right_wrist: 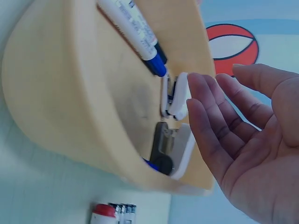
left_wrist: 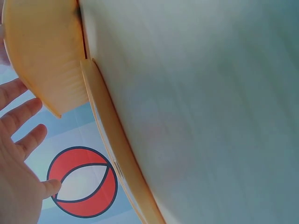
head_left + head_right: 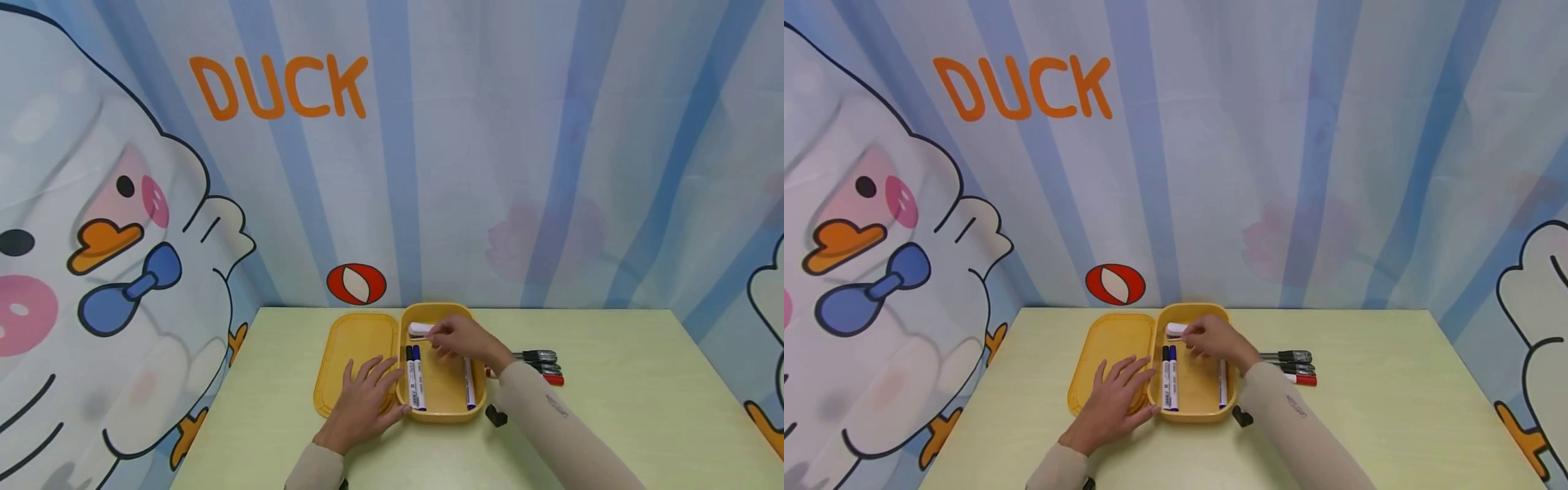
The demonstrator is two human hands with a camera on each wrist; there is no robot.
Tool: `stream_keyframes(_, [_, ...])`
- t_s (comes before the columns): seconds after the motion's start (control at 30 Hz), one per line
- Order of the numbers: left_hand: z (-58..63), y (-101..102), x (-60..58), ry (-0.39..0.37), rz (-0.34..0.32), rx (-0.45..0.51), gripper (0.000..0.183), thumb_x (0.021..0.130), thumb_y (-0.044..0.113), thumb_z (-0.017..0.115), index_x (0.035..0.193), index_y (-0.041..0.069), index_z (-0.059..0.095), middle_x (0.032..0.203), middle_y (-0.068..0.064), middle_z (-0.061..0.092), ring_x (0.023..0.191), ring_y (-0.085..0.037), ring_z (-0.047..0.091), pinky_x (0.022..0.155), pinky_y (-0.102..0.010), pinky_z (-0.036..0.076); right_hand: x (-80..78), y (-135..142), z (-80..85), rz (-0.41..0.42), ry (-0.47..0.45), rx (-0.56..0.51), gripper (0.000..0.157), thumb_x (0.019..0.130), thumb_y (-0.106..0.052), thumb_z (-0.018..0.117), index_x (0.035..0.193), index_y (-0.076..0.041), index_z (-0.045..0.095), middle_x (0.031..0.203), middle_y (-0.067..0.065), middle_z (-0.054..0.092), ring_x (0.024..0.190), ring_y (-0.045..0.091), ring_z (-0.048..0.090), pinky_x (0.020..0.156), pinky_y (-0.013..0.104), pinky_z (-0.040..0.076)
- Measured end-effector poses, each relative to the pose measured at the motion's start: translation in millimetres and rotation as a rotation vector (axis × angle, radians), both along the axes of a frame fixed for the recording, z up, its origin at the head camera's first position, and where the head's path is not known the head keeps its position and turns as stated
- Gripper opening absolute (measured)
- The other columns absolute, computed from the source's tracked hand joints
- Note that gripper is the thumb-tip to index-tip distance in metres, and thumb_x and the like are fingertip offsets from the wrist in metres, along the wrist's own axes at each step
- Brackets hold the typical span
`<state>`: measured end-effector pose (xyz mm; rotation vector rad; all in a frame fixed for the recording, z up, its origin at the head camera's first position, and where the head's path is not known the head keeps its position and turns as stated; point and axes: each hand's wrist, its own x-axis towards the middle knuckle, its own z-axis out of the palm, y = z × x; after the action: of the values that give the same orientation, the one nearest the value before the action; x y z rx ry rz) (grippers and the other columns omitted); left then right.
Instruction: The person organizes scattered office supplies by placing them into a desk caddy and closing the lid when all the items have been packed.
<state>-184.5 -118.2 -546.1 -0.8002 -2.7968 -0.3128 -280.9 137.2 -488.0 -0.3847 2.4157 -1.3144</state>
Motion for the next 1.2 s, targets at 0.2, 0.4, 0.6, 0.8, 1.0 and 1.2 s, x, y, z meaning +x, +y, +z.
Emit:
stream_keyframes(0.2, [-0.7,-0.7,-0.4,0.007,0.003,-0.013,0.064,0.093,0.066,0.057,0.142,0.025,0.057,0.156,0.000,0.046,0.144,-0.029,0.039,0.111,-0.076,0.025,12.4,8.7,16.3,-0.010,0.066,-0.020,0.020,0.103,-0.021,0.060,0.112,-0.008,0.072,0.103,0.008,0.072,0.090,0.023,0.073,0.086,0.049,0.059])
stream_keyframes(0.4, [0.7,-0.6,-0.5,-0.012,0.008,-0.010,0.064,0.093,0.066,0.058,0.142,0.025,0.057,0.157,0.000,0.045,0.145,-0.030,0.038,0.111,-0.076,0.024,24.6,16.1,28.8,-0.019,0.108,-0.025,0.019,0.101,-0.026,0.064,0.113,-0.015,0.073,0.101,0.001,0.070,0.090,0.023,0.071,0.081,0.038,0.060])
stream_keyframes(0.6, [1.1,-0.4,-0.4,0.000,0.005,-0.004,0.063,0.093,0.065,0.059,0.142,0.025,0.058,0.156,0.000,0.046,0.144,-0.030,0.039,0.112,-0.075,0.024,37.4,23.4,38.8,0.008,0.156,-0.044,0.018,0.102,-0.028,0.062,0.113,-0.018,0.072,0.111,0.002,0.070,0.092,0.019,0.070,0.082,0.038,0.059])
stream_keyframes(0.8, [1.0,-0.3,0.2,-0.016,0.011,-0.007,0.063,0.093,0.065,0.058,0.143,0.026,0.057,0.157,0.001,0.045,0.146,-0.029,0.037,0.113,-0.075,0.022,53.1,29.9,52.7,0.018,0.222,-0.039,0.018,0.101,-0.032,0.064,0.112,-0.021,0.072,0.105,-0.001,0.071,0.086,0.014,0.068,0.076,0.034,0.058])
stream_keyframes(1.0, [-1.4,-0.3,-0.5,0.004,0.009,-0.006,0.063,0.093,0.065,0.058,0.142,0.026,0.058,0.156,0.001,0.046,0.145,-0.029,0.038,0.112,-0.075,0.024,68.4,38.7,59.5,-0.021,0.247,-0.009,0.022,0.101,-0.033,0.064,0.116,-0.019,0.071,0.101,-0.002,0.070,0.087,0.014,0.066,0.075,0.034,0.057])
stream_keyframes(1.2, [-0.7,-0.5,-0.2,-0.005,0.010,-0.007,0.063,0.093,0.065,0.058,0.142,0.026,0.057,0.157,0.001,0.045,0.146,-0.029,0.037,0.112,-0.075,0.023,77.3,50.0,56.5,-0.065,0.231,-0.009,0.020,0.101,-0.028,0.064,0.116,-0.017,0.071,0.103,-0.001,0.071,0.087,0.015,0.067,0.070,0.030,0.059])
